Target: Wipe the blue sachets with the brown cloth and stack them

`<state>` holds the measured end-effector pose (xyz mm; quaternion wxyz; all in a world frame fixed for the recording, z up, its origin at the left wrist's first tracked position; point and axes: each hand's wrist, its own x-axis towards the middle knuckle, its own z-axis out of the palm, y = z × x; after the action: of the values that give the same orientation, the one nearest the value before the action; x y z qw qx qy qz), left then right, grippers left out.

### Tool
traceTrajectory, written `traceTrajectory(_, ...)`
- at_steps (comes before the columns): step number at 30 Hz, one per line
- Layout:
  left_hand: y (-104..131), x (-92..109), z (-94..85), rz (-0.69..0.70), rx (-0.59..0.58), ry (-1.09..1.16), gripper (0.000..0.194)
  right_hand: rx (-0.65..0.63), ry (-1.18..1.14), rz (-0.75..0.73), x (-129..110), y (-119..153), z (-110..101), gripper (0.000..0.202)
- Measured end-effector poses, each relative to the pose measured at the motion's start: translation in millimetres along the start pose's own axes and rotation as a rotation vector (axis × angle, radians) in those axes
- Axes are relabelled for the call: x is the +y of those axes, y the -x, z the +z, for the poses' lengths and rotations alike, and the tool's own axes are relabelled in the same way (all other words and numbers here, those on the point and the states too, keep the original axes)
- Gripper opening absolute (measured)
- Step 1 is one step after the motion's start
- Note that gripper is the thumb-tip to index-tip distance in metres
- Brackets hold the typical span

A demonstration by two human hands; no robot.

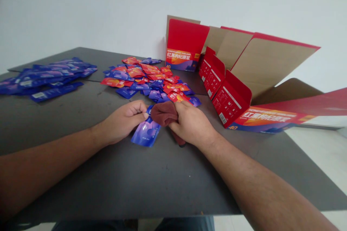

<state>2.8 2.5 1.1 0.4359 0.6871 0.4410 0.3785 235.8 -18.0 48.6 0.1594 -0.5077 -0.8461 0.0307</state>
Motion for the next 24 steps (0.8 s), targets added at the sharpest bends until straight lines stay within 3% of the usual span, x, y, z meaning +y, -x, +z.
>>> traceTrajectory(4, -1, 0, -0.2, 0.019, 0.001, 0.012, 0.011, -0.072, -0.004, -0.159, -4, 3, 1, 0.016)
traceTrajectory(10, -1, 0, 0.5, 0.001, 0.012, 0.009, 0.013, -0.007, 0.044, 0.023, -1, 1, 1, 0.021)
traceTrajectory(15, -1, 1, 0.9, 0.033, 0.025, 0.012, 0.014, -0.130, 0.028, -0.203, -7, 6, 1, 0.019)
traceTrajectory(21, -2, 1, 0.7, 0.026, 0.047, -0.010, 0.012, -0.025, 0.086, -0.051, -8, 5, 1, 0.014)
traceTrajectory(24, -2, 2, 0.4, 0.047, 0.039, -0.006, 0.014, -0.076, 0.062, -0.161, -12, 8, 2, 0.014)
